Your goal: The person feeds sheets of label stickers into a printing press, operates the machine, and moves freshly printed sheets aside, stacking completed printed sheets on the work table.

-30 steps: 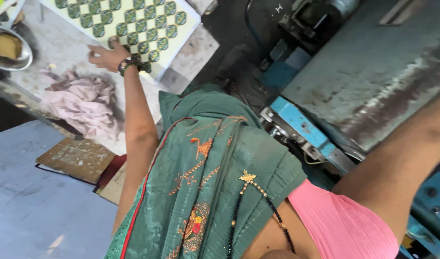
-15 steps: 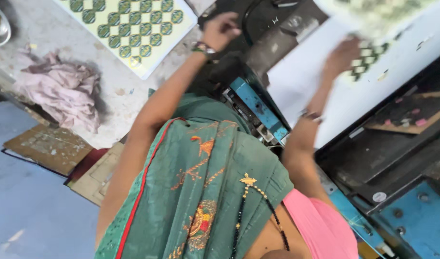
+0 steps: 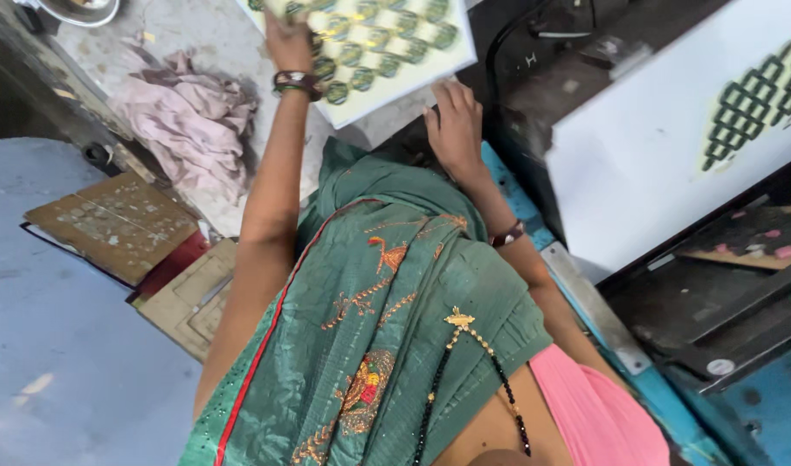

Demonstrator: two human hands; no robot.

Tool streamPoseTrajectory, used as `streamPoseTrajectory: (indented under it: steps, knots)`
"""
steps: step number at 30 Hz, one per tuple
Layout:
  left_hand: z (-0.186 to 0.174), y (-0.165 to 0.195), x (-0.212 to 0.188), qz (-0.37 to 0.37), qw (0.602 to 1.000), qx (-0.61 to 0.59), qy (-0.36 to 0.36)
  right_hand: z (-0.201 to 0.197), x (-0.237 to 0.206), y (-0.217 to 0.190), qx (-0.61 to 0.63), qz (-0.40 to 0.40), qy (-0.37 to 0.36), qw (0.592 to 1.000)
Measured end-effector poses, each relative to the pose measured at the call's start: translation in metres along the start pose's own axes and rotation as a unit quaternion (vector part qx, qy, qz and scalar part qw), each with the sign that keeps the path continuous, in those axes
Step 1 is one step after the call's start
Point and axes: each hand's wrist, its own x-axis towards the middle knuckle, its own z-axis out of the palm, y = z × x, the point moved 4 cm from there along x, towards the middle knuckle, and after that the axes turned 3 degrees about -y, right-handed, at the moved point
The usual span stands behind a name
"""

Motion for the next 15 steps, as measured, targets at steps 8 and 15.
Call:
streamPoseTrajectory:
  steps: [8, 15]
  knots:
    - [-0.036, -0.017, -0.003, -0.097, 0.994, -0.025, 0.046, 0.069, 0.067, -0.002, -0.132, -0.134, -0.098, 0.977]
    - [-0.028, -0.007, 0.007, -0.046, 0.98, 0.172, 0.091, 0.062, 0.093, -0.003, -0.112, -0.134, -0.089, 0.981]
